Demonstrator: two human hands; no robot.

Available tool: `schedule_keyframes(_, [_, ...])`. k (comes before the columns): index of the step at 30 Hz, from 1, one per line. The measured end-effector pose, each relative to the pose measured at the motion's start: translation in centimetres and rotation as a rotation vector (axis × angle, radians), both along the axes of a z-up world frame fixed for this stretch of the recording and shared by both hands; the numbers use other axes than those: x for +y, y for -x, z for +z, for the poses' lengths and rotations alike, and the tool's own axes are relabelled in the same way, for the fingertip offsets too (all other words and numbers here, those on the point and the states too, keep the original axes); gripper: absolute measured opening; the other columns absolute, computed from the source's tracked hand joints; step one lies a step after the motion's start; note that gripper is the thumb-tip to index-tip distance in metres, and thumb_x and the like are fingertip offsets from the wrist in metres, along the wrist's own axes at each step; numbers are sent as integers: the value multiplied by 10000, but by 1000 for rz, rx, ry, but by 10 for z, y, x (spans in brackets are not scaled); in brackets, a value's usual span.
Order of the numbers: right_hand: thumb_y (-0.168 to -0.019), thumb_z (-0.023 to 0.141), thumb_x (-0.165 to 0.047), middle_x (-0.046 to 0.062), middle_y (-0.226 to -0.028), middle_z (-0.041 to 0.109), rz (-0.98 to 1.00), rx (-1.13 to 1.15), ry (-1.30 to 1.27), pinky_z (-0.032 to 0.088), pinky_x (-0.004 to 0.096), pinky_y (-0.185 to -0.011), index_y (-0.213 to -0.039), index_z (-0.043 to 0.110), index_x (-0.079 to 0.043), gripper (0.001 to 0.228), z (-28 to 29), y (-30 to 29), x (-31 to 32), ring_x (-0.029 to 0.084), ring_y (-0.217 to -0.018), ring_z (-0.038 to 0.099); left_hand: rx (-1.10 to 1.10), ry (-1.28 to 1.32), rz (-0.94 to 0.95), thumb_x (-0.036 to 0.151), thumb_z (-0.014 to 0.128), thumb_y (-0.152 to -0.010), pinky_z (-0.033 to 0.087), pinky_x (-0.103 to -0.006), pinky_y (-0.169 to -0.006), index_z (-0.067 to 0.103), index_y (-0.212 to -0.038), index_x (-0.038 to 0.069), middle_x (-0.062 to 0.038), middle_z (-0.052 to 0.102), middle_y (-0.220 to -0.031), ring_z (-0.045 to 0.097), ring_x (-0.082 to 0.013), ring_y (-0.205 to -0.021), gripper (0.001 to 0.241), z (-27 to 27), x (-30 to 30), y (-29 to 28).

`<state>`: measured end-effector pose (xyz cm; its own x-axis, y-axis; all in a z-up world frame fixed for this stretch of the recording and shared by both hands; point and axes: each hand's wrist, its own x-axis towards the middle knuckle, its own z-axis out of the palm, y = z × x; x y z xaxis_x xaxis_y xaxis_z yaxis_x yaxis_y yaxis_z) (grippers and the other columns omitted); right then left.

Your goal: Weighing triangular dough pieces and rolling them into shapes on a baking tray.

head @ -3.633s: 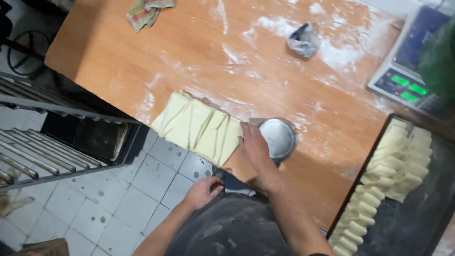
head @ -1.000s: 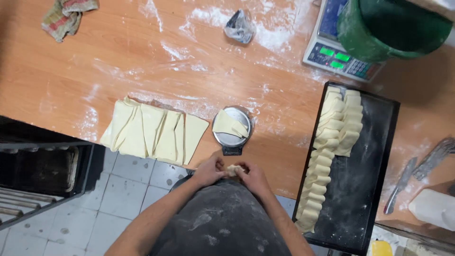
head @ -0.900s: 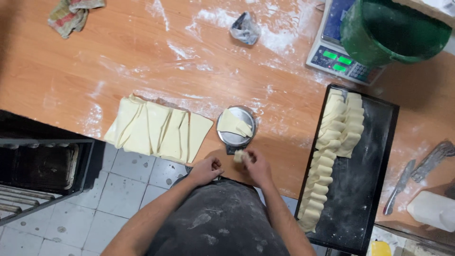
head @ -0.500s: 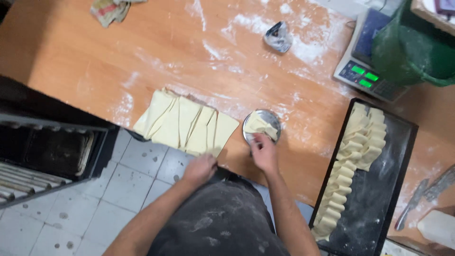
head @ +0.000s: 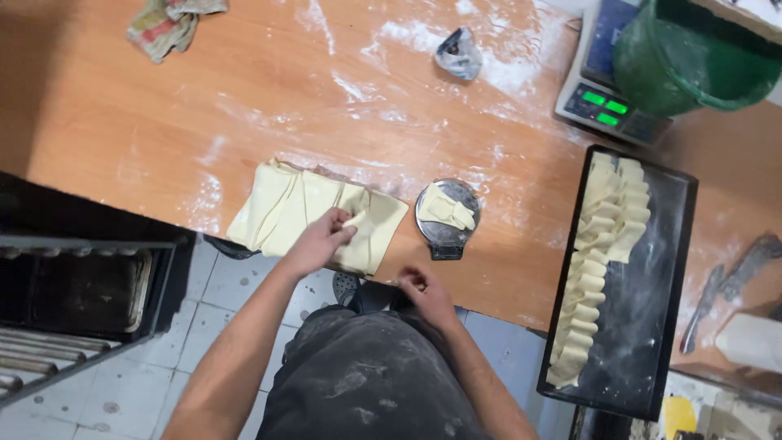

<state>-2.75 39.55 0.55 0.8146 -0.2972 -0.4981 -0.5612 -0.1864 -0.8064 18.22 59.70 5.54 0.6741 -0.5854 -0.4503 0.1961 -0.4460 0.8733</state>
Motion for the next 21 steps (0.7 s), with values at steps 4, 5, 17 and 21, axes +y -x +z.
schedule_keyframes(4, [-882, 789, -179, 193, -1317, 580, -73, -345, 16, 501, 380, -961, -1439, 482, 0, 660, 22, 3, -11, 231, -1174, 560, 358, 133, -93, 174, 621, -972, 562, -337, -937, 570, -1290, 56, -122, 662, -1167, 646, -185, -1055, 343, 25, -21, 42])
schedule_keyframes(5, [-881, 781, -173, 198, -1341, 579, 45, -418, 41, 481, 387, -982, -1434, 492, 17, 652, 11, 10, -19, 237, -1211, 549, 436, 323, -143, 127, 611, -926, 526, -313, -972, 533, -1341, 83, -64, 623, -1289, 623, -167, -1102, 424, 17, -24, 55])
schedule_keyframes(17, [-921, 740, -231, 24, -966, 746, 158, 80, -154, 543, 312, -806, -1175, 761, -67, 303, 33, 48, -49, 148, -897, 688, 36, -237, -331, 374, 832, -756, 523, -354, -948, 606, -1277, 64, -118, 724, -1126, 690, -246, -1065, 647, -15, -24, 102])
schedule_keyframes(21, [-870, 767, -206, 33, -960, 741, 210, -78, -77, 562, 320, -805, -1093, 745, -87, 254, 63, 41, -70, 148, -901, 697, -98, -309, -605, 506, 842, -752, 525, -352, -920, 785, -1127, 100, -101, 734, -1114, 692, -248, -1043, 556, 2, -75, 114])
